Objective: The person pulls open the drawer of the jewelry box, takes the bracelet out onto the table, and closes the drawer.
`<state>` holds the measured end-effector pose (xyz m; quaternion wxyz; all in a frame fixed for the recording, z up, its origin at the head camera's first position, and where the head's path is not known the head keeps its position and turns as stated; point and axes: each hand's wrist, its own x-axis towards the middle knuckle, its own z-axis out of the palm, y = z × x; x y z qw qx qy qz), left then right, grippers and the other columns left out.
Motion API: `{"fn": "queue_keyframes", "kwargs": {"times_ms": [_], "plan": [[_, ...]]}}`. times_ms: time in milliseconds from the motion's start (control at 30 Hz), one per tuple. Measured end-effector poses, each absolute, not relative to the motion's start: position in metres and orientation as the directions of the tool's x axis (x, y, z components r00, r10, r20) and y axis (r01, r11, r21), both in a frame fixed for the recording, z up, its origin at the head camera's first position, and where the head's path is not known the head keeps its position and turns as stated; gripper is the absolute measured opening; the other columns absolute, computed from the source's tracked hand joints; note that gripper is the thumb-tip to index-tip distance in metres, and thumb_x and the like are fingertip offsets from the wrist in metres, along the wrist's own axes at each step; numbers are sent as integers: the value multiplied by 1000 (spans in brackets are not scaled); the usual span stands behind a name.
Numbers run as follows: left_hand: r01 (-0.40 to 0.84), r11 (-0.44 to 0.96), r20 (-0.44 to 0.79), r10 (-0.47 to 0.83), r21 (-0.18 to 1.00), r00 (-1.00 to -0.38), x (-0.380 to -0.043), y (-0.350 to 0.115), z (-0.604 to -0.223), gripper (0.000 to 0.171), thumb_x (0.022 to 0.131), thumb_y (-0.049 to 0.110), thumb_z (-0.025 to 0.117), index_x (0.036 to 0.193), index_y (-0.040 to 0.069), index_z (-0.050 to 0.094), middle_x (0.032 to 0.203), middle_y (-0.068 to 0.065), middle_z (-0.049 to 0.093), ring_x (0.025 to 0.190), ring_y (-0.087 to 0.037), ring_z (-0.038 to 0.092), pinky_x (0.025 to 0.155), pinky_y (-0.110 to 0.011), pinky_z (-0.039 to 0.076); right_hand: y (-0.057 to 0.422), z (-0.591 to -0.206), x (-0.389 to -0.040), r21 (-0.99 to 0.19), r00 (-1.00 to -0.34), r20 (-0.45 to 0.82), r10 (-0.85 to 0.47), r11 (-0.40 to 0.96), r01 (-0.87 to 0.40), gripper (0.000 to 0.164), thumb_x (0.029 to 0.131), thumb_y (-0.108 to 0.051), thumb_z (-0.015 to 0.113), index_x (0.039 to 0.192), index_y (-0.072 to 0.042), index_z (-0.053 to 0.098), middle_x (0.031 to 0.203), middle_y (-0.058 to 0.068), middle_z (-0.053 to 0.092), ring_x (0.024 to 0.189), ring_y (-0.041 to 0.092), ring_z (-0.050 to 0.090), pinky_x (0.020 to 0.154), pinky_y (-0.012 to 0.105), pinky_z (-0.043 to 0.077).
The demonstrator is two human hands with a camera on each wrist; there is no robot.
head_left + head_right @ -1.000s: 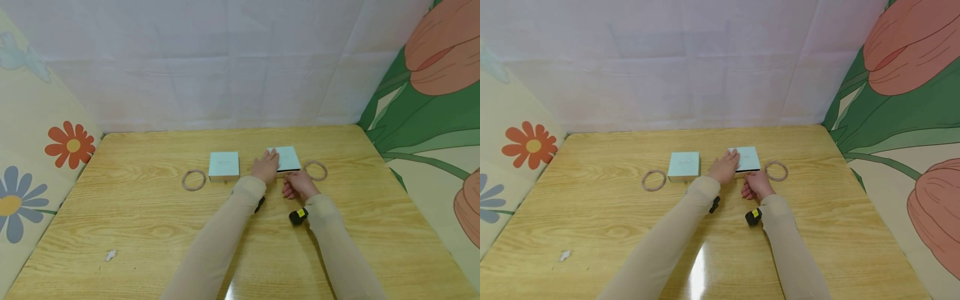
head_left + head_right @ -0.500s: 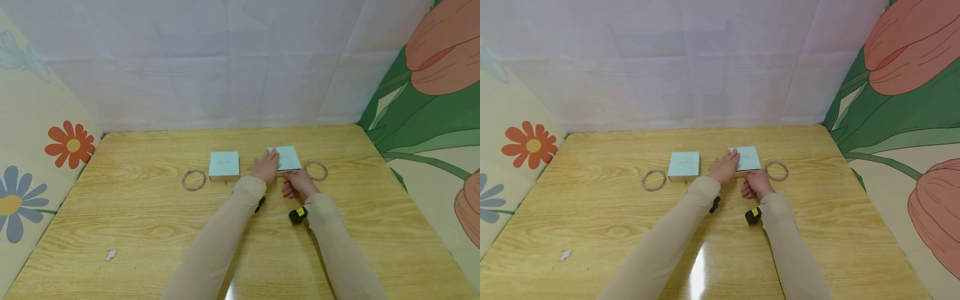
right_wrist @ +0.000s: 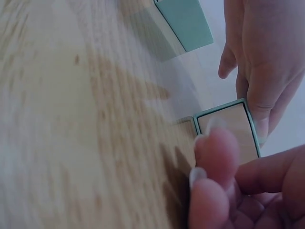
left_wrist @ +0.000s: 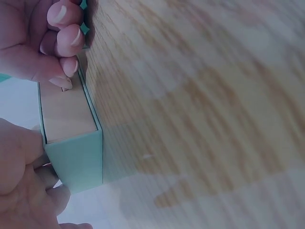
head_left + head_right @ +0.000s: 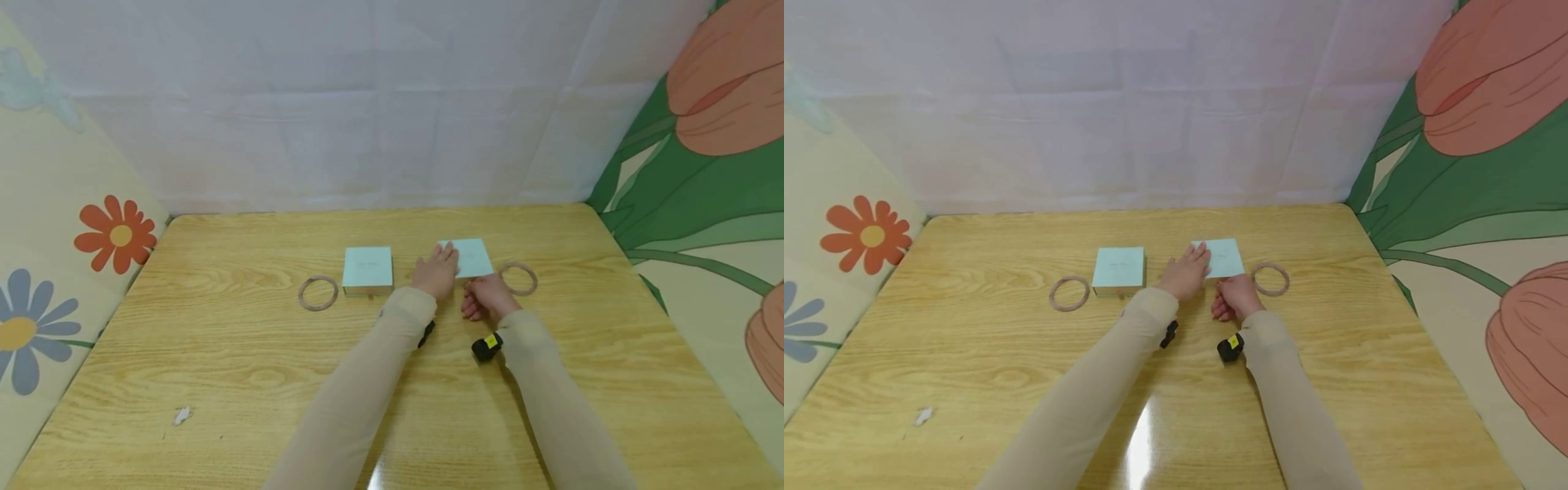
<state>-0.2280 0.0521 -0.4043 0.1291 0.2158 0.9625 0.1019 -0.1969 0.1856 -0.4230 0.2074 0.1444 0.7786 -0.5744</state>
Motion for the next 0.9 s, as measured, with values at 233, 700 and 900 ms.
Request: {"fn": "queue_keyframes", "kwargs": {"times_ms": [233, 700, 900], "plan": [[396, 885, -200, 446, 246, -872, -228, 52, -404, 52, 107, 32, 26, 156, 14, 20, 162, 1, 7, 148, -17, 5, 117, -50, 17, 187, -423, -199, -828, -861, -509, -9, 277, 487, 22, 100, -5, 38, 87, 6, 53, 57, 4, 60, 46, 11, 59, 44, 23, 51], [390, 894, -83, 416, 219, -906, -234, 56, -410, 43, 104, 30, 45, 143, 13, 47, 155, -2, 33, 144, -22, 26, 114, -52, 25, 183, -423, -200, -832, -856, -514, -51, 273, 483, 22, 100, -4, 38, 85, 5, 51, 55, 4, 59, 45, 10, 58, 43, 23, 50], [397, 891, 69, 391, 222, -918, -235, 52, -420, 41, 102, 30, 49, 135, 7, 54, 144, -9, 49, 138, -26, 37, 110, -51, 33, 183, -420, -197, -834, -872, -487, -57, 326, 445, 24, 99, -6, 39, 82, 5, 52, 55, 4, 58, 45, 11, 58, 43, 23, 50]]}}
